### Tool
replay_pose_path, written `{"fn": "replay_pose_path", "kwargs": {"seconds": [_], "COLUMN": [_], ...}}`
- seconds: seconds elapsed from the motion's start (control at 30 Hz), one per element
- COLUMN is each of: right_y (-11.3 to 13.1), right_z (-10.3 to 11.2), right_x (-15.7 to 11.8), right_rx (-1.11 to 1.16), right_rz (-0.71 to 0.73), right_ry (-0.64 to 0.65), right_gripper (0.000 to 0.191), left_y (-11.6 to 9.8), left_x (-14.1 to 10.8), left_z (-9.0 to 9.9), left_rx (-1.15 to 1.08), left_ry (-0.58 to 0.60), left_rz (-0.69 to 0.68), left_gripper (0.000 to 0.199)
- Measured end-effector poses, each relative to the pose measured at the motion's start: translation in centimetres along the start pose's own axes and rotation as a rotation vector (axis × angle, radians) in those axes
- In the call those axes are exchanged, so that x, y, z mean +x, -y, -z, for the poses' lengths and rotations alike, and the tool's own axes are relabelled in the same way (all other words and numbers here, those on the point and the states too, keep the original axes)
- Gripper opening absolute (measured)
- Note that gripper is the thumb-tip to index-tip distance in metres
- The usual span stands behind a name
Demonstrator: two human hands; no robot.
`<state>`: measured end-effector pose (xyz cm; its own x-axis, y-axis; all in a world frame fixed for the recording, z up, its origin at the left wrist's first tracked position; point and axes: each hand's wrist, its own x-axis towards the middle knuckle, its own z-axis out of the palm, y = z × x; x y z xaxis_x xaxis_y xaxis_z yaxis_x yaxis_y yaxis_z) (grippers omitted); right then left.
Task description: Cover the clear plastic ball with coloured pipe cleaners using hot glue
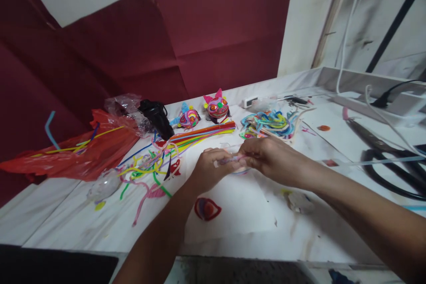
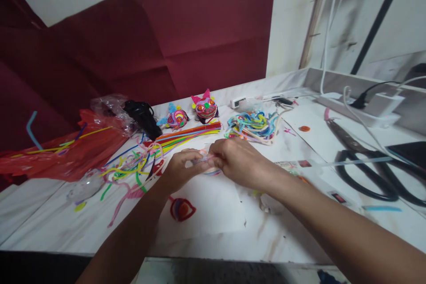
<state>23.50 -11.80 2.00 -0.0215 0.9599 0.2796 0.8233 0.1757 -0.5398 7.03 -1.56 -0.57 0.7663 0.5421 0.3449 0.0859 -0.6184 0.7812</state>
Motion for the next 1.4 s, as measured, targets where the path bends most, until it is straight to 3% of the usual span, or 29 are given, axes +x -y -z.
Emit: {"fn": "replay_pose_path", "kwargs": {"seconds": [0.17, 0.3, 0.63, 1.03, 1.4], "right_y": [-1.0, -1.8, -2.3, -2.4, -2.4], "right_z": [-0.1, -0.3, -0.6, -1.3, -1.2], "right_x": [-0.2, -0.7, -1.4, -1.0, -0.9], "right_rx": [0.309, 0.392, 0.386, 0.572, 0.779], "right_rz": [-0.019, -0.061, -0.102, -0.223, -0.326], "right_ry": [-0.195, -0.287, -0.287, -0.251, -0.328], "right_gripper": [0.018, 0.022, 0.022, 0.030, 0.030], "left_y": [0.7, 0.9, 1.5, 1.6, 2.2], "left_x": [0.0, -0.1, 0.0, 0.1, 0.1], "left_z": [-0.4, -0.8, -1.2, -1.5, -1.7], "left_rx": [-0.172, -0.296, -0.333, -0.412, -0.598], "left_ry": [-0.081, -0.100, -0.159, -0.217, -0.225], "left_rz": [0.115, 0.207, 0.256, 0.284, 0.298], "left_gripper": [0.028, 0.035, 0.033, 0.034, 0.031]}}
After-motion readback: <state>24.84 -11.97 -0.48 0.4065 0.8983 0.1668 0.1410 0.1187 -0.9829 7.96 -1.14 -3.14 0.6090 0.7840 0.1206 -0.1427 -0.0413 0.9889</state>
